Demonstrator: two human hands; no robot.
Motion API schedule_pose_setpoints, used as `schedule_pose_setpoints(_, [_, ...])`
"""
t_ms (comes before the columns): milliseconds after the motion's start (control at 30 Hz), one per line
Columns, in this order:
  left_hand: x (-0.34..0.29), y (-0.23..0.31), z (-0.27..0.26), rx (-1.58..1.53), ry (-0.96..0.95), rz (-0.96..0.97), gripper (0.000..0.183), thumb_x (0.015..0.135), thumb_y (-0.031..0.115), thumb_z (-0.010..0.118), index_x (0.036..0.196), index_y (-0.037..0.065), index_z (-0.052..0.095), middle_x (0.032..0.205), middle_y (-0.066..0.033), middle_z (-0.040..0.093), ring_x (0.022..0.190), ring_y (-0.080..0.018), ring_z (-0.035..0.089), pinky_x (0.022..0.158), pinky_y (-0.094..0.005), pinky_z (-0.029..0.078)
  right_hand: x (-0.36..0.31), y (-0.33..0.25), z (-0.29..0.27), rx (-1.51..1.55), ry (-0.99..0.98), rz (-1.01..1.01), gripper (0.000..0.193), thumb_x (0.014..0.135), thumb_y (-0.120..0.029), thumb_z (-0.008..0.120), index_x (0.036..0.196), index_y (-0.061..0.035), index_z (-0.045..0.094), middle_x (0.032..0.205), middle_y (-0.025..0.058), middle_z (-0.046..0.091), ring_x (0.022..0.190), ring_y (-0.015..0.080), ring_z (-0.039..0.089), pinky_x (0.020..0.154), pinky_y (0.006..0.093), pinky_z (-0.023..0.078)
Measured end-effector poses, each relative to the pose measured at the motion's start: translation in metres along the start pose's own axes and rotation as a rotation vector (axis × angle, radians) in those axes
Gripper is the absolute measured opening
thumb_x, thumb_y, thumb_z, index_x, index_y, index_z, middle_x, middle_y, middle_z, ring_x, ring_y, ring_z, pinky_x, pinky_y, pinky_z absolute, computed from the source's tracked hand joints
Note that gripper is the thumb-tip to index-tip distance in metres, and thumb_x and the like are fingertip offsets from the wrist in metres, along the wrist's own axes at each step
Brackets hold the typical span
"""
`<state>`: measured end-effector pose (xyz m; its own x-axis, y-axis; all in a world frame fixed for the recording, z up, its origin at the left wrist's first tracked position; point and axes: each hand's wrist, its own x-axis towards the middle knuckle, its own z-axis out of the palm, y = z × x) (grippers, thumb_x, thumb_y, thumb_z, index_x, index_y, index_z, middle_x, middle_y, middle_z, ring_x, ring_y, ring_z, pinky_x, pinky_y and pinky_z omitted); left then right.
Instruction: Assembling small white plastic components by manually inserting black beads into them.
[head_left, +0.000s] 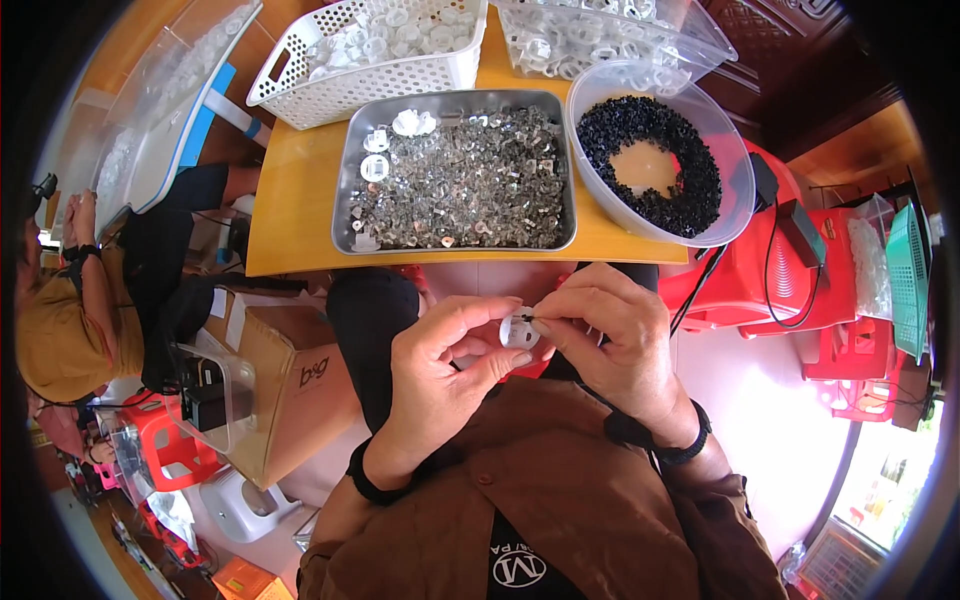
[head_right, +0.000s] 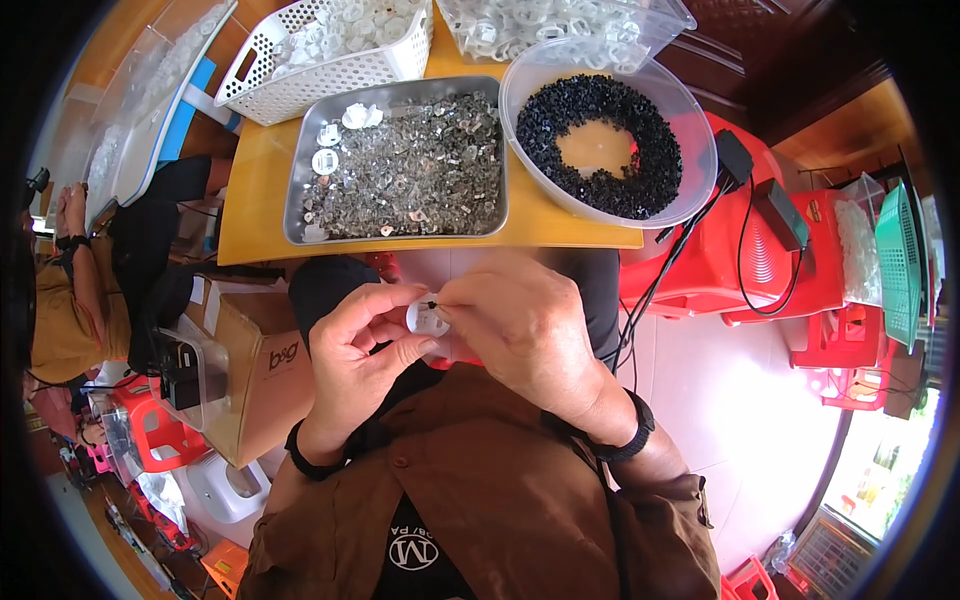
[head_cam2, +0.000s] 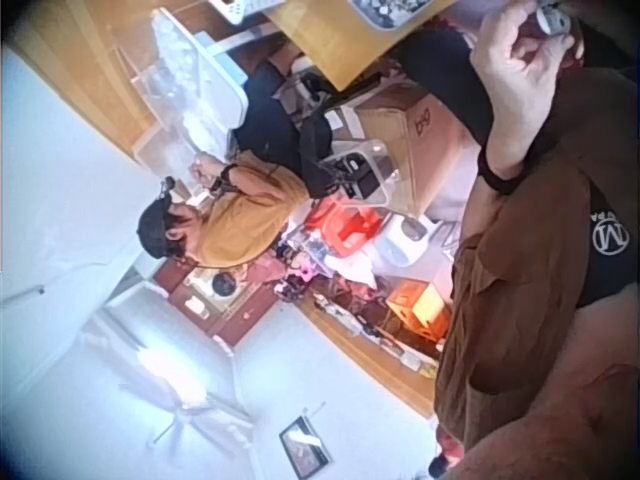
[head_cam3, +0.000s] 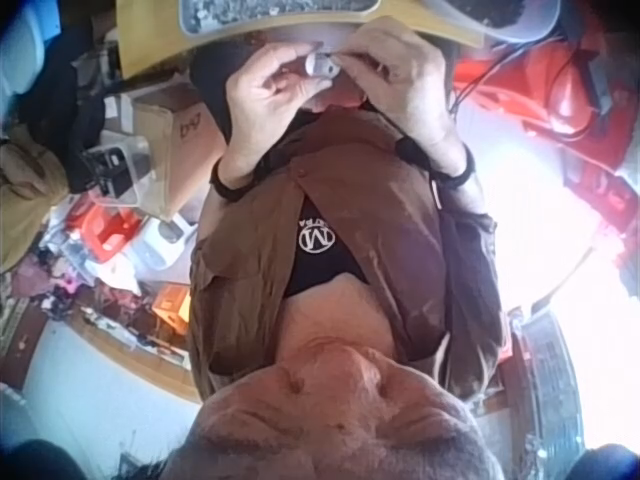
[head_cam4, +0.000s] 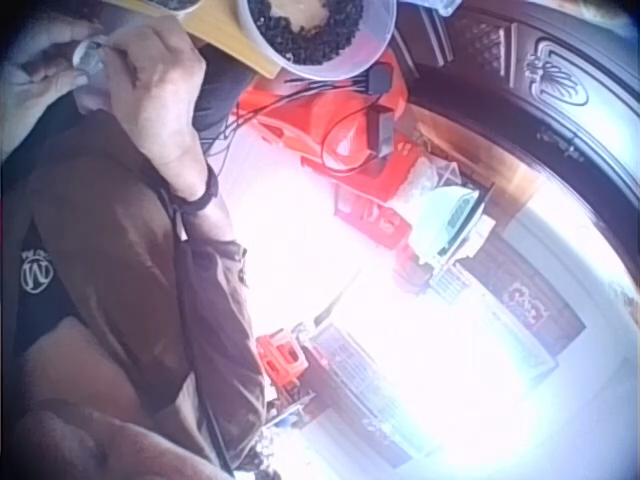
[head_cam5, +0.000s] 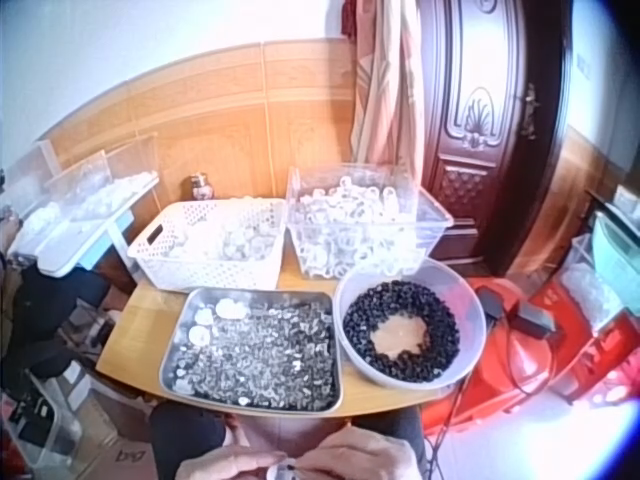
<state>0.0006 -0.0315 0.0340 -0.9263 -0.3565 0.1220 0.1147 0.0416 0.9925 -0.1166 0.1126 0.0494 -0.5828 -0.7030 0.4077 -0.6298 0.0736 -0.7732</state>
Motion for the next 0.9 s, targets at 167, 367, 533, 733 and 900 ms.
schedule_pose_setpoints(167, [0.0, 0.003, 0.0, 0.034, -0.018, 0.025, 0.037, 0.075, -0.008, 0.071, 0.11, -0.008, 0.058, 0.103, -0.0118, 0.058, 0.089, -0.0178, 0.064, 0.077, -0.0284, 0.057, 0.001, -0.003, 0.001, -0.061, 0.002, -0.047, 0.015, 0.071, 0.004, 0.071, 0.084, -0.0028, 0.067, 0.08, 0.0068, 0.06, 0.061, 0.0143, 0.06, 0.05, 0.0253, 0.047])
schedule_pose_setpoints(367, [0.0, 0.003, 0.001, 0.031, -0.004, 0.029, 0.036, 0.074, -0.01, 0.071, 0.108, -0.005, 0.06, 0.101, -0.0094, 0.061, 0.091, -0.0157, 0.065, 0.077, -0.0255, 0.056, 0.002, -0.005, 0.004, -0.079, 0.018, -0.072, 0.016, 0.069, 0.004, 0.071, 0.083, -0.0033, 0.066, 0.078, 0.0076, 0.06, 0.063, 0.0186, 0.06, 0.051, 0.0279, 0.047])
schedule_pose_setpoints(533, [0.0, 0.004, 0.002, 0.042, -0.003, 0.035, 0.035, 0.074, -0.011, 0.071, 0.107, -0.006, 0.06, 0.1, -0.0095, 0.061, 0.089, -0.0164, 0.066, 0.077, -0.0261, 0.057, 0.001, -0.003, 0.006, -0.087, 0.021, -0.088, 0.016, 0.069, 0.004, 0.071, 0.082, -0.0034, 0.066, 0.077, 0.0081, 0.06, 0.062, 0.0195, 0.06, 0.051, 0.0284, 0.047])
schedule_pose_setpoints(733, [0.0, 0.002, 0.004, 0.103, 0.037, 0.088, 0.033, 0.072, -0.01, 0.073, 0.102, -0.006, 0.062, 0.094, -0.0103, 0.064, 0.086, -0.0165, 0.067, 0.075, -0.0264, 0.057, 0.0, -0.002, 0.01, -0.06, 0.0, -0.029, 0.015, 0.07, 0.004, 0.069, 0.082, -0.003, 0.065, 0.077, 0.0079, 0.06, 0.062, 0.0193, 0.06, 0.052, 0.0284, 0.047])
schedule_pose_setpoints(900, [0.003, 0.001, 0.003, 0.165, 0.05, 0.138, 0.03, 0.071, -0.008, 0.075, 0.099, -0.007, 0.064, 0.091, -0.0108, 0.065, 0.082, -0.0167, 0.068, 0.072, -0.0264, 0.057, 0.001, 0.003, 0.011, -0.067, 0.017, -0.106, 0.013, 0.07, 0.0, 0.068, 0.081, -0.0038, 0.061, 0.072, 0.0088, 0.057, 0.063, 0.0279, 0.057, 0.055, 0.0363, 0.047])
